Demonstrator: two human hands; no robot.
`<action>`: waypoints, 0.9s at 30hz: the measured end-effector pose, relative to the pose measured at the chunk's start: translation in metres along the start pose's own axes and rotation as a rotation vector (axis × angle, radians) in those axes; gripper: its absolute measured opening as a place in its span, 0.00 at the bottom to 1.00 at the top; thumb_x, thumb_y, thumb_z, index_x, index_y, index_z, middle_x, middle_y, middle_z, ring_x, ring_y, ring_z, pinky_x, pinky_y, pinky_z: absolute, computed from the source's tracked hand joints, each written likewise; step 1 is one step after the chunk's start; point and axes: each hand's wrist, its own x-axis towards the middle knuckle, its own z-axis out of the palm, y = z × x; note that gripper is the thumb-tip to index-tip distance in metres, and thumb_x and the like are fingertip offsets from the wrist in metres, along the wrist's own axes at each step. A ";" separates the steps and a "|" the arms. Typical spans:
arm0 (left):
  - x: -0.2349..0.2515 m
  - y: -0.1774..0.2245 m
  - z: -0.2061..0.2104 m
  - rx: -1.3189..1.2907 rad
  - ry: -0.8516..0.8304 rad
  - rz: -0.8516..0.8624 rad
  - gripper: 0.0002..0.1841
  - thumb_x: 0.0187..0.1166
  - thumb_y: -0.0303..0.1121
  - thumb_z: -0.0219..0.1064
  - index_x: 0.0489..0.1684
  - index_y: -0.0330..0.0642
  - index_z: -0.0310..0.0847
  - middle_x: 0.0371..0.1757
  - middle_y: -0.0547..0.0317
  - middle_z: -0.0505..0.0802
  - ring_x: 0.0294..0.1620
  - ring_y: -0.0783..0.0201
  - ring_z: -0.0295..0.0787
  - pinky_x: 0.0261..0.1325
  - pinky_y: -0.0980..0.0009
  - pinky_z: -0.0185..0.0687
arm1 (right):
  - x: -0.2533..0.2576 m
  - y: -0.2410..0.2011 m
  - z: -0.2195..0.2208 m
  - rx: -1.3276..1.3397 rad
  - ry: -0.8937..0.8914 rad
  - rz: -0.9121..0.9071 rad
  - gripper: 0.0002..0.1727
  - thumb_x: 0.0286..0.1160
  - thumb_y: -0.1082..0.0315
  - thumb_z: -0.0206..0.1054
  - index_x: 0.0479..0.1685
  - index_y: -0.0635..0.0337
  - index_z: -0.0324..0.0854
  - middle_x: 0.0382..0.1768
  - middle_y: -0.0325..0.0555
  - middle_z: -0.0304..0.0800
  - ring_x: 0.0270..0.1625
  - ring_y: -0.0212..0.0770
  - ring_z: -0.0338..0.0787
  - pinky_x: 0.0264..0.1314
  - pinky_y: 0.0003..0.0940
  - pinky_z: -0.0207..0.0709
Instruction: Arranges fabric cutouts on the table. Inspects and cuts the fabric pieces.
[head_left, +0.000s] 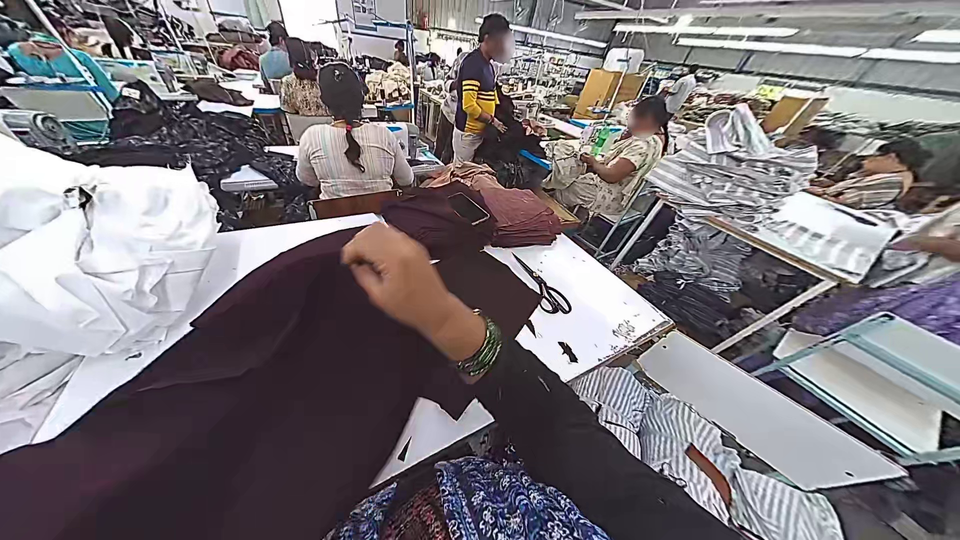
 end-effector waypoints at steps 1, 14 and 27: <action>0.002 0.000 0.011 0.034 -0.033 -0.124 0.20 0.88 0.22 0.40 0.42 0.50 0.82 0.37 0.78 0.94 0.43 0.81 0.90 0.54 0.81 0.85 | 0.001 -0.020 0.010 0.059 -0.035 -0.053 0.09 0.67 0.82 0.65 0.33 0.66 0.91 0.38 0.54 0.93 0.48 0.50 0.92 0.50 0.44 0.85; -0.023 -0.016 -0.005 0.460 -0.269 0.475 0.26 0.80 0.48 0.69 0.76 0.53 0.74 0.80 0.77 0.78 0.84 0.75 0.68 0.87 0.69 0.61 | -0.008 -0.098 0.041 0.439 -0.015 -0.419 0.10 0.72 0.84 0.64 0.37 0.73 0.92 0.38 0.61 0.94 0.46 0.51 0.93 0.55 0.35 0.84; -0.025 -0.010 -0.024 -0.003 -0.218 0.122 0.13 0.86 0.41 0.64 0.63 0.67 0.85 0.58 0.87 0.94 0.62 0.85 0.87 0.70 0.82 0.79 | 0.031 -0.076 0.014 0.910 -0.154 0.124 0.08 0.60 0.88 0.70 0.38 0.76 0.85 0.38 0.51 0.91 0.39 0.31 0.90 0.42 0.24 0.86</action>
